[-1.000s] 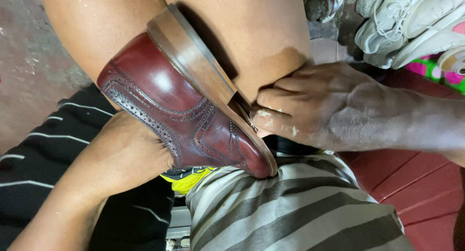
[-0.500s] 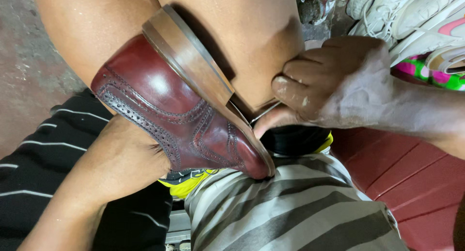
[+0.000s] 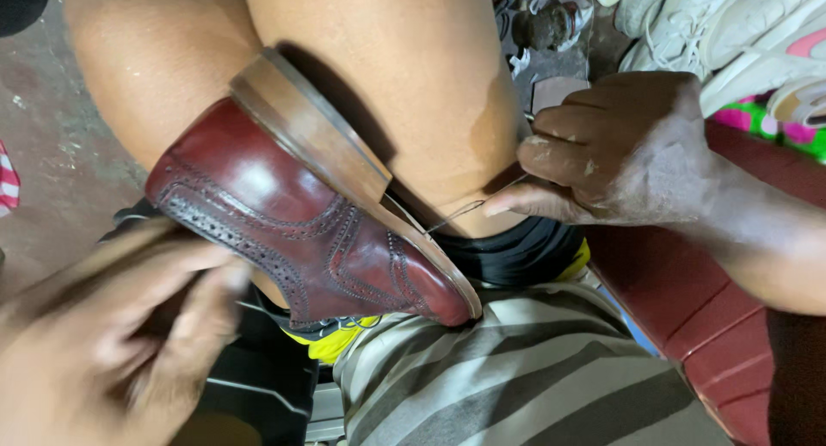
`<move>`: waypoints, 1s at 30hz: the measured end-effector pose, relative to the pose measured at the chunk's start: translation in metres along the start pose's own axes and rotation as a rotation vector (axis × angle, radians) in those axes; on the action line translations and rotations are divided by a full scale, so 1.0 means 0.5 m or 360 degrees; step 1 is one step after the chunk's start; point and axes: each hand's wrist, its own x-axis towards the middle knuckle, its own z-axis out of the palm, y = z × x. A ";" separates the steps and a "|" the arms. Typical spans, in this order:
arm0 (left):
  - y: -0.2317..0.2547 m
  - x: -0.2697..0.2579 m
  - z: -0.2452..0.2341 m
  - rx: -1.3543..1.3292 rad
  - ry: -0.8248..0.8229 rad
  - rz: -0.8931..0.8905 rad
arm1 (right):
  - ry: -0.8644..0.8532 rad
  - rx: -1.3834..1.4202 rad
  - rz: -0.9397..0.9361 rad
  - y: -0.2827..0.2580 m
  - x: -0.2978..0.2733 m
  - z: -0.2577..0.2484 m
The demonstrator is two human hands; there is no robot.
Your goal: The person sews the sole of a brown leather shoe using a needle and thread. They repeatedly push the needle through the shoe's edge and pull the thread tight to secure the sole.
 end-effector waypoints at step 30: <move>0.116 0.001 0.161 -0.0582 0.0352 0.0174 | 0.0234 0.0872 0.0357 -0.149 0.001 0.039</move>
